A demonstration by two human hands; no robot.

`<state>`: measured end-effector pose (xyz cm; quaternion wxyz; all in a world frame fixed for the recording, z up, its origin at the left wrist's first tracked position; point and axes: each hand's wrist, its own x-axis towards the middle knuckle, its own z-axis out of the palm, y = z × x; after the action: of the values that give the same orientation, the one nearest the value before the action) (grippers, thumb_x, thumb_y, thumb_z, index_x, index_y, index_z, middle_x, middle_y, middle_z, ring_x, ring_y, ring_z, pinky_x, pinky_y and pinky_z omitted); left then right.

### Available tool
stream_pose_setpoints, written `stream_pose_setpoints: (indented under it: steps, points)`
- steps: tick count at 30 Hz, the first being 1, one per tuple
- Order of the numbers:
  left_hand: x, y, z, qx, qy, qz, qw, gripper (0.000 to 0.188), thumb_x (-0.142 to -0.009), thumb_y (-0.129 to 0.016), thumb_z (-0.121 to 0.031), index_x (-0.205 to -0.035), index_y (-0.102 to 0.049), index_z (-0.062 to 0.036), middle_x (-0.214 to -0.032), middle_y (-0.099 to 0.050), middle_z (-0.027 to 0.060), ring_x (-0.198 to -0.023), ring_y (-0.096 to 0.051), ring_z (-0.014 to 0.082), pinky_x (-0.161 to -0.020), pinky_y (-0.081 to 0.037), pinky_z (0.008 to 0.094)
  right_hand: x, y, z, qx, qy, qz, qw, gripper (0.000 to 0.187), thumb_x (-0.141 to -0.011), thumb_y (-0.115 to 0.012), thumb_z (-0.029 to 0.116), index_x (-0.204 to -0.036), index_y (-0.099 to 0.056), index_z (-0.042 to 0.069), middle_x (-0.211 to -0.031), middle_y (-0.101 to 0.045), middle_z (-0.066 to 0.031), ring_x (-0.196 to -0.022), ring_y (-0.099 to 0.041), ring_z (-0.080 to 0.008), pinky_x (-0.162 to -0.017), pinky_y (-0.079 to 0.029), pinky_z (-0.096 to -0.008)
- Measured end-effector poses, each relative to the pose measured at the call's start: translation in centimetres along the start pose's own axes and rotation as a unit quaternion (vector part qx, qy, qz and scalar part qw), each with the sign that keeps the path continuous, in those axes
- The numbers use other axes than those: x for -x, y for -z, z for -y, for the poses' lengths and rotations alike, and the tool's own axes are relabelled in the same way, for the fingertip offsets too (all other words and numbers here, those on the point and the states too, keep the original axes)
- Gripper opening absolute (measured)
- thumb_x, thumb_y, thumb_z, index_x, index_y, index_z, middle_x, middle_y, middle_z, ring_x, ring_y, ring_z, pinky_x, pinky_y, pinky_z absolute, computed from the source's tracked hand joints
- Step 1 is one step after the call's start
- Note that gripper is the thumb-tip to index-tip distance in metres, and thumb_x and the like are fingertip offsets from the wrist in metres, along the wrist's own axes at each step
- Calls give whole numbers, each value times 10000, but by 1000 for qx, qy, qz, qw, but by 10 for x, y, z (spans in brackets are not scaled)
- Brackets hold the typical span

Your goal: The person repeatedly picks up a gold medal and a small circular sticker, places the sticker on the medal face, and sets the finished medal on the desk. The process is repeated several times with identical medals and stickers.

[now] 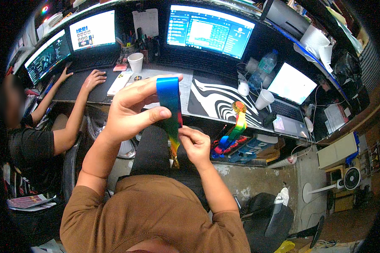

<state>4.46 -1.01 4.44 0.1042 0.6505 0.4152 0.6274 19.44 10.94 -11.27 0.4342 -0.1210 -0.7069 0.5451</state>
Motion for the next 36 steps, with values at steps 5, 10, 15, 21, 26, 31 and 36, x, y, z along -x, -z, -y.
stream_pose_setpoints:
  steps: [5,10,15,21,26,31,36]
  points:
    - [-2,-2,12,-190,-97,-36,976,431,-734,-778,-52,-1147,-655,-19,-923,-689,93,-781,-671,147,-721,-532,271,11,4,-4,-220,-34,66,973,318,-869,-645,130,-1094,-642,-94,-1000,-697,-177,-926,-671,-216,-850,-510,-319]
    - [2,-7,13,-192,-118,-46,973,357,-727,-775,-54,-1065,-668,-5,-950,-690,160,-800,-677,252,-710,-525,312,16,-3,1,-95,-11,42,995,242,-866,-680,116,-1021,-669,-71,-965,-696,-158,-888,-679,-212,-806,-531,-301]
    - [3,-9,11,-175,-111,-41,977,334,-737,-769,-49,-1055,-673,-18,-911,-687,159,-747,-674,250,-662,-521,310,15,-11,5,-69,-4,8,998,121,-844,-669,-23,-961,-688,-42,-938,-707,-128,-864,-672,-167,-772,-527,-267]
    - [4,-1,14,-225,-30,-10,974,355,-806,-727,-96,-1143,-654,-11,-818,-691,105,-728,-664,124,-653,-503,250,27,-26,8,-166,-66,-84,980,146,-853,-665,-19,-996,-640,-35,-961,-690,-117,-888,-668,-170,-798,-522,-260]
    - [6,10,28,-158,73,55,983,425,-903,-640,-261,-1255,-586,-29,-926,-699,119,-817,-660,148,-744,-510,293,27,-16,4,143,67,-30,987,62,-823,-708,14,-857,-678,-29,-822,-659,-47,-722,-616,-124,-704,-478,-233]
    - [13,18,47,-78,126,147,978,654,-913,-563,-493,-1390,-453,-60,-1048,-682,121,-897,-649,164,-817,-503,319,29,-3,7,-64,-264,90,958,152,-856,-693,101,-899,-633,-32,-798,-660,-99,-660,-630,-152,-494,-454,-200]
    - [26,12,52,96,150,164,970,721,-919,-494,-553,-1425,-388,-51,-939,-688,72,-716,-583,85,-661,-480,247,20,11,9,-380,-452,168,790,170,-914,-604,128,-1007,-570,-11,-956,-678,-184,-841,-694,-252,-540,-571,-278]
